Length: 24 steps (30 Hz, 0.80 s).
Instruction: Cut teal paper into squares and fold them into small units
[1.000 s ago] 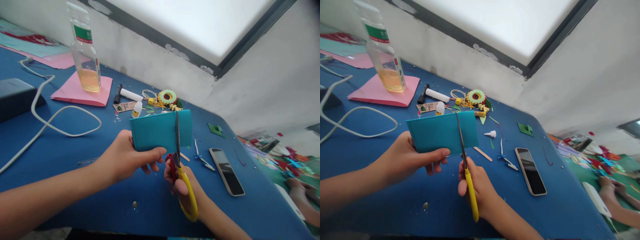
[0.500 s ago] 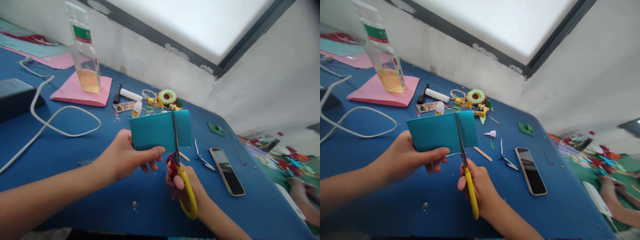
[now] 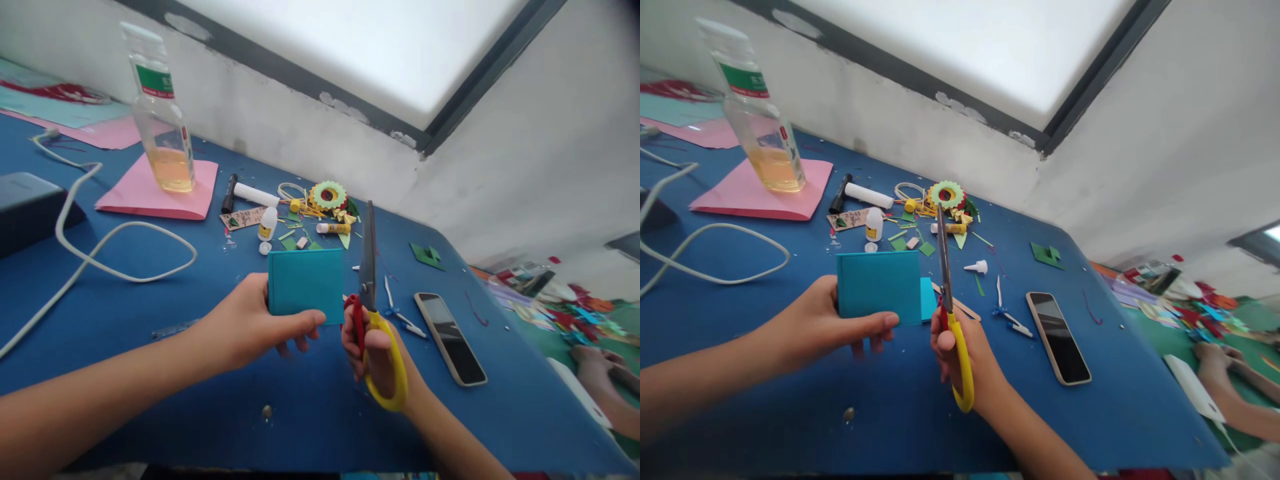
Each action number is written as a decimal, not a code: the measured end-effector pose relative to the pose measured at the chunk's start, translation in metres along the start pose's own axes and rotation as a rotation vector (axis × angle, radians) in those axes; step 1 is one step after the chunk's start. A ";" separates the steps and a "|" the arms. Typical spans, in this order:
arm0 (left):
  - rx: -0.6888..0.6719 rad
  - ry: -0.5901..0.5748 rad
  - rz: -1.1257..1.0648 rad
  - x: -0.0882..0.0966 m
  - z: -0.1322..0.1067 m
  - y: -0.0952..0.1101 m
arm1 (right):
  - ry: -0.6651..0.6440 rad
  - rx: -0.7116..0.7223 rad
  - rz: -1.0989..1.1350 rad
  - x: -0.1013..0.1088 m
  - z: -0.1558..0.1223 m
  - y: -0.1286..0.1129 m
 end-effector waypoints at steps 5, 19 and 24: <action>0.014 -0.090 0.051 0.000 0.001 -0.003 | -0.004 0.043 0.070 0.000 0.006 -0.013; 0.057 -0.126 0.287 0.002 0.004 0.001 | -0.008 0.192 0.113 0.010 0.008 -0.022; -0.178 0.218 0.240 0.017 0.005 0.008 | -0.002 0.258 0.055 0.005 0.003 -0.027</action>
Point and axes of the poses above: each hand's wrist, its own z-axis towards the middle knuckle, its own x-axis out of the back of the hand, y = z × x, the point moved 5 cm from there along z, towards the middle knuckle, and after that the axes turned 9 degrees about -x, right-handed, at the moved point
